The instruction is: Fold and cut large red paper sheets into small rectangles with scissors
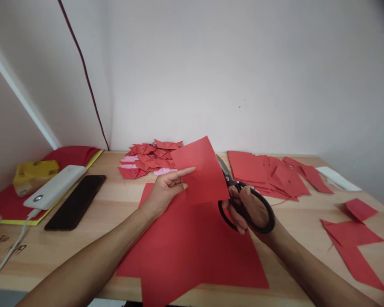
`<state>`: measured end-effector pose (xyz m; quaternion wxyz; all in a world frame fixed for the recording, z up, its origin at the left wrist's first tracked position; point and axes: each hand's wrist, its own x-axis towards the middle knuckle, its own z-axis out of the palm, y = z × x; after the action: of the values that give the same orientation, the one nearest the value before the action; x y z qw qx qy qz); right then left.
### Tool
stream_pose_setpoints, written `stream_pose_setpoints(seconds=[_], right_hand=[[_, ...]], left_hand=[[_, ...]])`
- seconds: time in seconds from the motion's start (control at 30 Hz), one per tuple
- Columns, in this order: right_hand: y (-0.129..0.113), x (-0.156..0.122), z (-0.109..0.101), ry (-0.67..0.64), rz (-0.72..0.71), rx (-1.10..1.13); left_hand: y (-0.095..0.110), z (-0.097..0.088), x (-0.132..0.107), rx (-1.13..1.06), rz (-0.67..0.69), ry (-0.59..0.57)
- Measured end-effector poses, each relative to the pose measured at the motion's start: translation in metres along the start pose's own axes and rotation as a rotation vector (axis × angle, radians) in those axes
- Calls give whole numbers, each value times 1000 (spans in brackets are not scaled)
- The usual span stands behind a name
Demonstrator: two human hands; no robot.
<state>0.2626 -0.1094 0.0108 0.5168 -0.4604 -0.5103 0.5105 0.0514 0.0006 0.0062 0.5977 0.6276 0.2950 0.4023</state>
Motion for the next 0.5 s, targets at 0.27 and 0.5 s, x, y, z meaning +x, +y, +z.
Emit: stream_pose_setpoints(seconds=[0.27,0.5], right_hand=[[1,1,0,14,16,-11],[4,4,2,-152,-24,148]], left_hand=[[-1,1,0,10,5,11],[-2,1,0,2,-1,11]])
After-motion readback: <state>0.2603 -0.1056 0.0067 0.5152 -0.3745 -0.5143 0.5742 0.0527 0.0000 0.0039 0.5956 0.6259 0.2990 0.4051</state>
